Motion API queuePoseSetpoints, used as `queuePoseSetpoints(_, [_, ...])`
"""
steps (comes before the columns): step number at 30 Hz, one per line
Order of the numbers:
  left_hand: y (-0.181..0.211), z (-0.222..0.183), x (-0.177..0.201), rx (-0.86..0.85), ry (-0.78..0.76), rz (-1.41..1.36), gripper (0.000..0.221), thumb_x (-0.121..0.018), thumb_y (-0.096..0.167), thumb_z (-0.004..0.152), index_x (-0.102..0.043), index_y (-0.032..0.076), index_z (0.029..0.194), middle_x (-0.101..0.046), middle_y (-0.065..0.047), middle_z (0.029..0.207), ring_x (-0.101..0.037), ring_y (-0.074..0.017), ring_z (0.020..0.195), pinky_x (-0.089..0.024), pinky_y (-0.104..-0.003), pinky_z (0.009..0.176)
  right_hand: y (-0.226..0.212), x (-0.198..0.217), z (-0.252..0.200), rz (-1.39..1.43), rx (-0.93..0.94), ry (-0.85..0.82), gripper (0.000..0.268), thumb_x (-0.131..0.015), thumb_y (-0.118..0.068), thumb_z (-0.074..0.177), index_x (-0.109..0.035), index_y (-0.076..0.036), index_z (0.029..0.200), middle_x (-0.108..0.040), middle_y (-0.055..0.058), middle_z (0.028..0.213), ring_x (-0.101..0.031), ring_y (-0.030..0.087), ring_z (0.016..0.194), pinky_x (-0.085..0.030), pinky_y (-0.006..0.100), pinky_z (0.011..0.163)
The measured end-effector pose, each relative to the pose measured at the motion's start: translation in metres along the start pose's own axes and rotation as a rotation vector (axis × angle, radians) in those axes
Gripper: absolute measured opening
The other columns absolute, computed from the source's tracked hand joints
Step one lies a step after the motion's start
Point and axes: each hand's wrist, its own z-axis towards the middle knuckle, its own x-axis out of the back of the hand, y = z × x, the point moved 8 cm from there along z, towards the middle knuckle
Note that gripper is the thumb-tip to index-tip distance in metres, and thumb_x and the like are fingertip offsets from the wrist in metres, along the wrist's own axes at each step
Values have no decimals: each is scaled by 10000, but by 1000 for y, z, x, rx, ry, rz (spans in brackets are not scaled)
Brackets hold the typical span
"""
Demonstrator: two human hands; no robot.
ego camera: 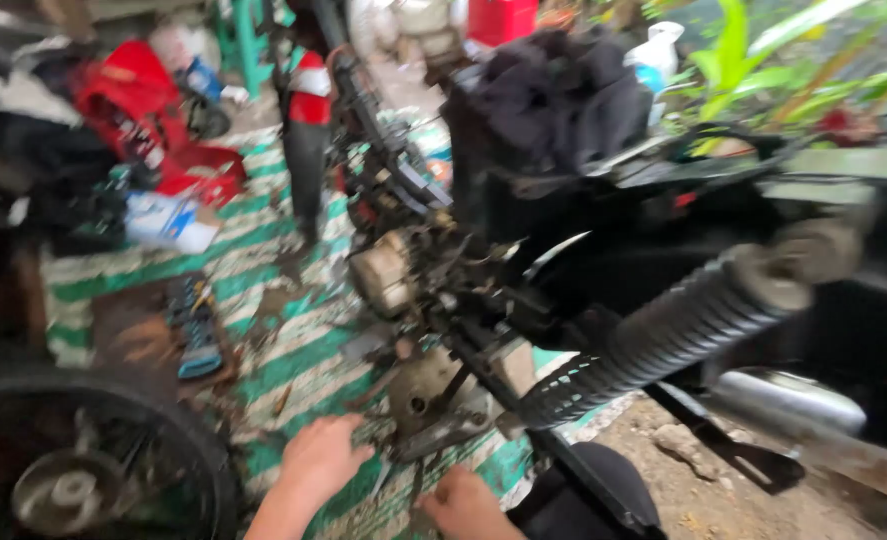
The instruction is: Aligning a suspension bracket and inserting a long mounting bolt into a motorcycle frame.
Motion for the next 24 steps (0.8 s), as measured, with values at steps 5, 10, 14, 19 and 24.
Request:
queuePoseSetpoints(5, [30,-18,-23,-326,51,-78,534,-875,309,737,-819,227,1261,-814,-60,1190,-730,-352,1128,-600,-476,965,-36,38,-11,165,-106,59,423,-812,-437,927,-746,-61,743,-750,48,993,-717,270,863,-605,389,789])
queuePoseSetpoints(10, [76,-54,-53,-590,159,-46,434,-927,430,752,-804,171,1078,-786,-68,1100,-746,-386,984,-612,-509,830,-76,60,-26,343,-70,120,288,-825,-277,910,-823,-5,817,-818,52,1206,-772,253,1011,-616,334,881])
queuePoseSetpoints(14, [84,-61,-56,-627,233,15,277,-850,274,805,-804,146,1046,-782,-113,1008,-765,-405,815,-618,-522,692,-109,72,-31,381,-82,50,257,-771,-215,961,-811,8,839,-802,41,1260,-752,230,1051,-593,319,918])
queuePoseSetpoints(19, [92,-55,-50,-576,89,86,190,-736,328,793,-819,177,875,-811,-64,888,-829,-400,863,-684,-578,767,-119,79,-28,369,-202,-2,311,-793,-297,999,-820,-67,791,-843,23,1270,-773,309,1256,-619,490,1016])
queuePoseSetpoints(24, [62,-42,-40,-380,-7,75,306,-756,443,795,-860,226,983,-829,-66,944,-833,-407,913,-685,-600,822,-94,57,-29,921,-487,-52,601,-598,-376,1147,-643,19,696,-854,143,1248,-786,273,1153,-692,468,835])
